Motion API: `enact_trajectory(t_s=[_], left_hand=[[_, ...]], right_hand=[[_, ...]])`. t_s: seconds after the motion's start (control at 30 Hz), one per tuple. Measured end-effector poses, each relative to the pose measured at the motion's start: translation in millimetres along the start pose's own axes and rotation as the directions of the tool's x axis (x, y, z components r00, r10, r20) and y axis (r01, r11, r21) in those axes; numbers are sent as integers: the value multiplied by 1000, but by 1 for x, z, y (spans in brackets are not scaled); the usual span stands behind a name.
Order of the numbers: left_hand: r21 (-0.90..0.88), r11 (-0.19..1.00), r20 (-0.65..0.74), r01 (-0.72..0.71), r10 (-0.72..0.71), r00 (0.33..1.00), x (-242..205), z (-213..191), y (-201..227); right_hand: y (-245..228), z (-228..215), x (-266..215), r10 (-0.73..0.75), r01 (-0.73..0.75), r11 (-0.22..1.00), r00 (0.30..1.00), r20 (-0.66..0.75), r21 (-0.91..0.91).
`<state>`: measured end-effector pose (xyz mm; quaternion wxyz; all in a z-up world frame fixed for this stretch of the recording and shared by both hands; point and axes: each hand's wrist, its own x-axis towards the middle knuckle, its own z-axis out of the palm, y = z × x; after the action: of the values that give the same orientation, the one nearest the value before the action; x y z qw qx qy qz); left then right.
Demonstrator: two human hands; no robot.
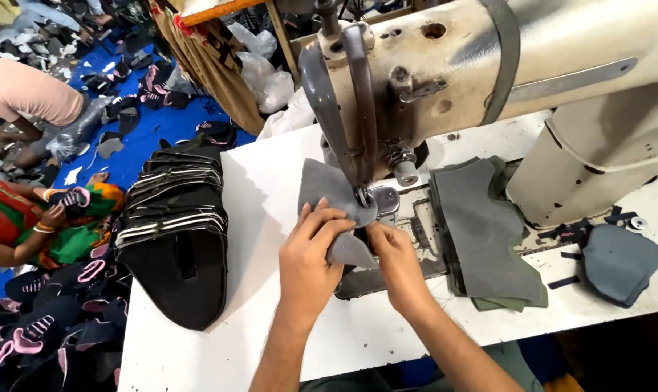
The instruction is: The person stitches and assembles various shoe components using an industrial sewing machine.
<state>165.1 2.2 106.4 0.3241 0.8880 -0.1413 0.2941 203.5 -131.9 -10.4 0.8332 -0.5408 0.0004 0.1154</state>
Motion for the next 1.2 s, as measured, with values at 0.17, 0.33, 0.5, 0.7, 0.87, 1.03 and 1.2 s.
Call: enact_trajectory(t_s=[0.17, 0.33, 0.5, 0.7, 0.87, 1.03, 1.2], left_hand=[[-7, 1000, 29, 15, -15, 999, 2, 3, -8], [-2, 1000, 23, 20, -20, 1000, 7, 6, -9], [21, 1000, 34, 15, -15, 999, 12, 4, -10], [21, 999, 32, 27, -28, 999, 8, 5, -8], [-18, 998, 37, 68, -68, 997, -6, -4, -2], [-33, 997, 63, 73, -71, 996, -17, -5, -1], [-56, 988, 50, 141, -138, 989, -25, -2, 6]], right_hand=[[-13, 9, -11, 37, -50, 990, 995, -93, -133], [-12, 14, -3, 24, -53, 979, 989, -147, -196], [-32, 22, -23, -230, 218, 825, 972, 43, -521], [-27, 12, -16, -379, 343, 675, 921, 92, -653], [-26, 9, -10, -316, 240, 664, 948, 25, -708], [-25, 2, 0, -313, 302, 692, 944, 105, -655], [-26, -3, -3, -236, 249, 784, 967, 99, -569]])
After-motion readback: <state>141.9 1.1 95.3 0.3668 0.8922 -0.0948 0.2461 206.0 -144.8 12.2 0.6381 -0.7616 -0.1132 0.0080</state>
